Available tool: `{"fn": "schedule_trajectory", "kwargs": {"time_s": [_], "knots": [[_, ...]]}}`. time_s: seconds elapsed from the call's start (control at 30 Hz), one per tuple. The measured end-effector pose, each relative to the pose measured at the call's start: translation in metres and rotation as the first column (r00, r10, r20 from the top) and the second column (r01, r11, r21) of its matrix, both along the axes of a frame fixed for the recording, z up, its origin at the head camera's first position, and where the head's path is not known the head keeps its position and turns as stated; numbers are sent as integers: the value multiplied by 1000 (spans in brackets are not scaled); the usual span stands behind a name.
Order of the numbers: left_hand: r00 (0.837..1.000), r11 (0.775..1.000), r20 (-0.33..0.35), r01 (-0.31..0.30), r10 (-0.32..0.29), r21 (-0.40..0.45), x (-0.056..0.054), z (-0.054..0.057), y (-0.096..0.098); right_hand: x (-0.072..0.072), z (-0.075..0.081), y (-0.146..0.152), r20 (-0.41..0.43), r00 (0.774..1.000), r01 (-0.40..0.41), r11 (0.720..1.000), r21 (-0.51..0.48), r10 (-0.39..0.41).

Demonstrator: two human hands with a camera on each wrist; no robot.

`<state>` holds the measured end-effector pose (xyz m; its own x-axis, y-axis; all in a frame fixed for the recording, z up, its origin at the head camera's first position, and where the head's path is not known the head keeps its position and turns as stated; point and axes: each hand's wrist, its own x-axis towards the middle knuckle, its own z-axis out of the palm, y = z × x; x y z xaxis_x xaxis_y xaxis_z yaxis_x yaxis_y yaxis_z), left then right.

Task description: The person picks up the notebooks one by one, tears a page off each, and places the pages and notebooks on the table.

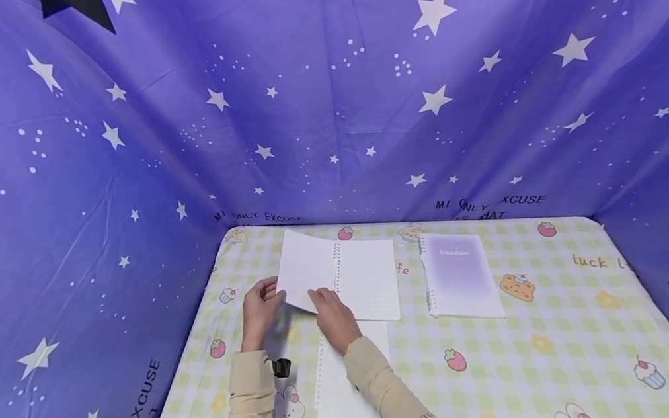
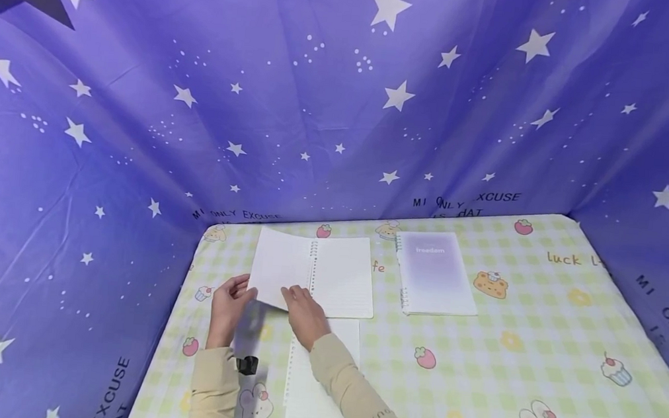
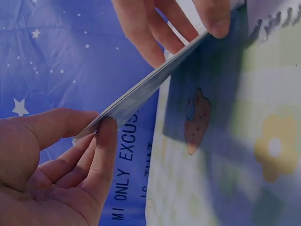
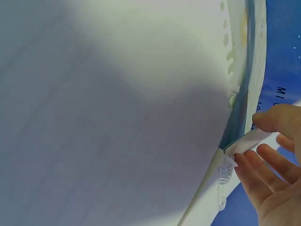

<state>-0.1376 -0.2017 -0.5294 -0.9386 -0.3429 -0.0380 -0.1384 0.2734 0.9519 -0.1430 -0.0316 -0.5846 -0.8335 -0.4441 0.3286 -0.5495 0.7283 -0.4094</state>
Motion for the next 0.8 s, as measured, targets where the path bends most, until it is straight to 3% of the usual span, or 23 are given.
{"fn": "schedule_trajectory", "kwargs": {"time_s": [0.4,0.8], "knots": [[995,996,-67,72,-68,60,-1,8,12,4,0,3,0,999,37,997,-62,-37],[978,979,-130,178,-165,96,1,17,23,8,5,1,-46,998,36,992,-120,-42]]}}
